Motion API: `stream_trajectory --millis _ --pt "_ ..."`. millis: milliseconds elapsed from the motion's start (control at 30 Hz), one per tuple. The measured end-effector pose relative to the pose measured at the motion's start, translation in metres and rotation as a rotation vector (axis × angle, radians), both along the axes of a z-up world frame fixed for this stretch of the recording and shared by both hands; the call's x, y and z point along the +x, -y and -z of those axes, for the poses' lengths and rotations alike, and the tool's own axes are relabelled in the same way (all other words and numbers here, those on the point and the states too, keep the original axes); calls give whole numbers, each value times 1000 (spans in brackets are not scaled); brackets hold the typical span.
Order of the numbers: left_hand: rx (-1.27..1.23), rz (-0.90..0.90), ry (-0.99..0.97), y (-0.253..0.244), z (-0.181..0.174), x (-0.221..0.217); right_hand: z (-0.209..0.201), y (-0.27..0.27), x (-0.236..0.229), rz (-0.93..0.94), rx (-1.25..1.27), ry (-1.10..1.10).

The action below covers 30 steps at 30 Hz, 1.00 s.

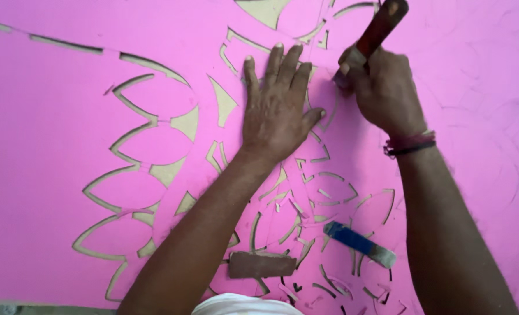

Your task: The person is cutting intricate patterns into a pink foam sheet using a blue utility knife and a wide metal blade. They press down on the sheet with their hand and remove the cut pieces to reveal the pattern.

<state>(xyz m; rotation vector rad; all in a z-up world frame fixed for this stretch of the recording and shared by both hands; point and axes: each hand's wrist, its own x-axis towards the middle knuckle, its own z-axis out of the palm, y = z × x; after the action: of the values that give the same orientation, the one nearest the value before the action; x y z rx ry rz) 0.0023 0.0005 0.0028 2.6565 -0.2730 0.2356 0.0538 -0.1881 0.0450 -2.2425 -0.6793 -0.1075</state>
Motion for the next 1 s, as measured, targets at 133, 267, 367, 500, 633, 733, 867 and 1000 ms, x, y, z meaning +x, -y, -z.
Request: stream_trajectory --millis 133,267,367,500,633,733,867,1000 --pt "0 -7 19 0 -3 -1 4 1 -3 46 -4 -4" --pt "1 1 40 1 2 0 17 3 -15 178 261 -83" --pt "-15 3 59 -2 7 0 31 2 -28 236 592 -94" --pt "15 10 67 0 10 2 41 7 -24 200 468 -16" --pt "-8 1 60 -1 7 1 37 8 -9 133 309 43" --pt "-11 3 43 0 3 0 33 4 -9 127 291 60" --pt "-16 6 75 0 3 -2 30 1 -11 155 258 50" --pt "-14 13 47 0 7 -1 29 1 -8 150 217 96"
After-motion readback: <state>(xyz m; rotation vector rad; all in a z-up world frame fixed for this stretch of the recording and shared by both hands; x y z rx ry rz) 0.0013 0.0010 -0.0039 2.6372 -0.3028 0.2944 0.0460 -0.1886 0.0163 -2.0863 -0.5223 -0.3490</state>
